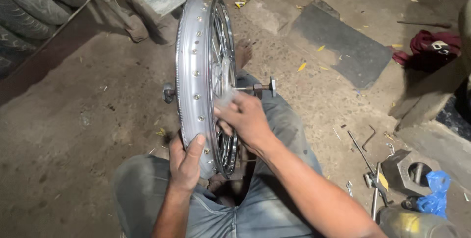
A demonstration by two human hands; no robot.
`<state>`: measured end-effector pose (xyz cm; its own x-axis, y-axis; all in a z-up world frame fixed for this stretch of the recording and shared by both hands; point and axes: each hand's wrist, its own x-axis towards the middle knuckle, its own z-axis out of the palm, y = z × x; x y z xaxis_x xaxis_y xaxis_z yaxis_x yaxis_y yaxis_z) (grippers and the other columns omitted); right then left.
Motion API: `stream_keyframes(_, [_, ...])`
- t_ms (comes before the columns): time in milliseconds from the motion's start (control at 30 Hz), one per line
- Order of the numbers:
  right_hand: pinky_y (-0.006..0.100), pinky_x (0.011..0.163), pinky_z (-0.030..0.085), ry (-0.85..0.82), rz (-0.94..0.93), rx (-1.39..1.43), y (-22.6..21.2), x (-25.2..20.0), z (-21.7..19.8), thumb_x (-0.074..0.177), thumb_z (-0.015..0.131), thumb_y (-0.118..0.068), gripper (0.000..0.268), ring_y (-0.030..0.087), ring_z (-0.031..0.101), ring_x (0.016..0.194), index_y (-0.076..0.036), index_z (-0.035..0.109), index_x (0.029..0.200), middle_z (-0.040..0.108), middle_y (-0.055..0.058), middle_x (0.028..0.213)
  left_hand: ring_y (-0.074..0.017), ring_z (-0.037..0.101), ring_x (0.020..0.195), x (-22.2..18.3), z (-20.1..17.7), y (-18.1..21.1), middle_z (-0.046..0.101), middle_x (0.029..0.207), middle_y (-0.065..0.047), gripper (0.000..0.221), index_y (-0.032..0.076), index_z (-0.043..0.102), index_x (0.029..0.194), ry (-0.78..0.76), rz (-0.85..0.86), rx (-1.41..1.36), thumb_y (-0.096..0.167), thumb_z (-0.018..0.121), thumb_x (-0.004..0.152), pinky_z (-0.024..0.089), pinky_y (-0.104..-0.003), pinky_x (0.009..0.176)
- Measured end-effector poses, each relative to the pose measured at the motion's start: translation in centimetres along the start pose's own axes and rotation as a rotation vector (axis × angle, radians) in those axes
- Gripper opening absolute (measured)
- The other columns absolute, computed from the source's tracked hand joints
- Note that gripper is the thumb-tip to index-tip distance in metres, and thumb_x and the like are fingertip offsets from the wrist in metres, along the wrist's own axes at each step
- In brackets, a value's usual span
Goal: The person uses a spoke wrench to adjust the tension of spokes on a bicycle wheel mounted in a truing stand. They rotate the wheel periodically to check alignment and continue tightening or loosening individual spokes.
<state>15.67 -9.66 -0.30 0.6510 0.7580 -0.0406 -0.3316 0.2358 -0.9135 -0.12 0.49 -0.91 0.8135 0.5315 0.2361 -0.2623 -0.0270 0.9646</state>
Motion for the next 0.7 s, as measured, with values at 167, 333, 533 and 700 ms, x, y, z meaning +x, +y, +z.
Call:
stream_keyframes(167, [0.024,0.050,0.045,0.046,-0.062,0.065,0.6,0.2,1.2,0.097,0.070,-0.005,0.010,0.007,0.056,0.056,-0.002,0.061,0.094,0.064,0.003,0.073,-0.0148,0.064,0.098,0.1,0.1,0.4,0.070,0.111,-0.010,0.034,-0.007,0.062,0.126,0.016,-0.041,-0.056,0.018,0.056,0.104,0.052,-0.030,0.089])
stream_keyframes(333, [0.023,0.054,0.046,0.076,-0.064,0.186,1.1,-1.6,1.1,0.095,0.068,-0.004,0.008,0.007,0.058,0.061,-0.004,0.063,0.101,0.067,0.003,0.078,-0.0154,0.066,0.098,-0.4,0.0,-0.4,0.071,0.112,-0.010,0.034,-0.008,0.063,0.125,0.017,-0.100,-0.106,0.016,0.056,0.103,0.054,-0.031,0.089])
stream_keyframes(533, [0.022,0.059,0.049,-0.044,-0.193,-0.002,-0.9,-0.5,0.8,0.095,0.069,-0.005,0.008,0.005,0.059,0.066,-0.005,0.064,0.101,0.066,0.000,0.083,-0.0109,0.061,0.094,-0.2,-0.1,-0.6,0.068,0.107,-0.006,0.027,-0.006,0.063,0.121,0.073,0.009,-0.004,0.014,0.059,0.103,0.050,-0.028,0.085])
stream_keyframes(700, [0.026,0.051,0.053,0.019,0.078,-0.074,1.1,-5.4,-0.6,0.092,0.069,-0.007,0.007,0.008,0.063,0.056,-0.003,0.066,0.088,0.067,0.003,0.069,-0.0092,0.061,0.083,-0.7,-0.2,-0.9,0.069,0.096,-0.004,0.020,-0.003,0.067,0.110,0.153,-0.010,0.072,0.014,0.062,0.103,0.050,-0.026,0.075])
